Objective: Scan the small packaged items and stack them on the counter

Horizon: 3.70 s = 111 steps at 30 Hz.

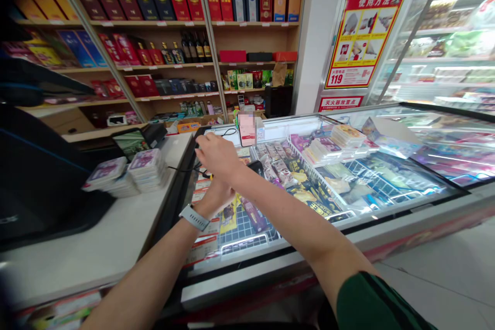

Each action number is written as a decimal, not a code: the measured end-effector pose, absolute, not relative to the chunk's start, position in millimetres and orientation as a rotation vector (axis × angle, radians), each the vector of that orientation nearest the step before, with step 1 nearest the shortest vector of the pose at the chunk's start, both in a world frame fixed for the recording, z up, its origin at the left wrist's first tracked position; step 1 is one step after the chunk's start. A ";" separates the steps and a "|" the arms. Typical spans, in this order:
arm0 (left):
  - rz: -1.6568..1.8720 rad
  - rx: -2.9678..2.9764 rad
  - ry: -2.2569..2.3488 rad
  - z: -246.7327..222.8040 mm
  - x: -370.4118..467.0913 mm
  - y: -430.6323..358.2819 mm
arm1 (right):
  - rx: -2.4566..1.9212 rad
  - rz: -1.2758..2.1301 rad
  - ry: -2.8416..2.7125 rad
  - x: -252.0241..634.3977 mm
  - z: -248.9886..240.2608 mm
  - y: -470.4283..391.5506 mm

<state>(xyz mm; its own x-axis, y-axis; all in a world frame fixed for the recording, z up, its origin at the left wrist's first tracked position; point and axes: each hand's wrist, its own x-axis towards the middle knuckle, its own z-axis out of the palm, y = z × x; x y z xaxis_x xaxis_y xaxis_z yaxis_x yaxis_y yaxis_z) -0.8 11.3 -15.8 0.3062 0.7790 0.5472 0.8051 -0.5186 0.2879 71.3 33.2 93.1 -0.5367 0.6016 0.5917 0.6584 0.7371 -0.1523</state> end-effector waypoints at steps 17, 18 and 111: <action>-0.823 -2.529 -1.588 0.7 2.6 -3.3 | -1.291 -0.197 -1.894 241.1 26.4 75.6; -0.822 -2.537 -1.595 0.9 2.3 -3.6 | -1.307 -0.187 -1.894 244.6 23.2 75.0; -0.874 -2.504 -1.602 7.7 -3.0 -2.6 | -1.605 -0.299 -1.656 307.4 4.5 91.4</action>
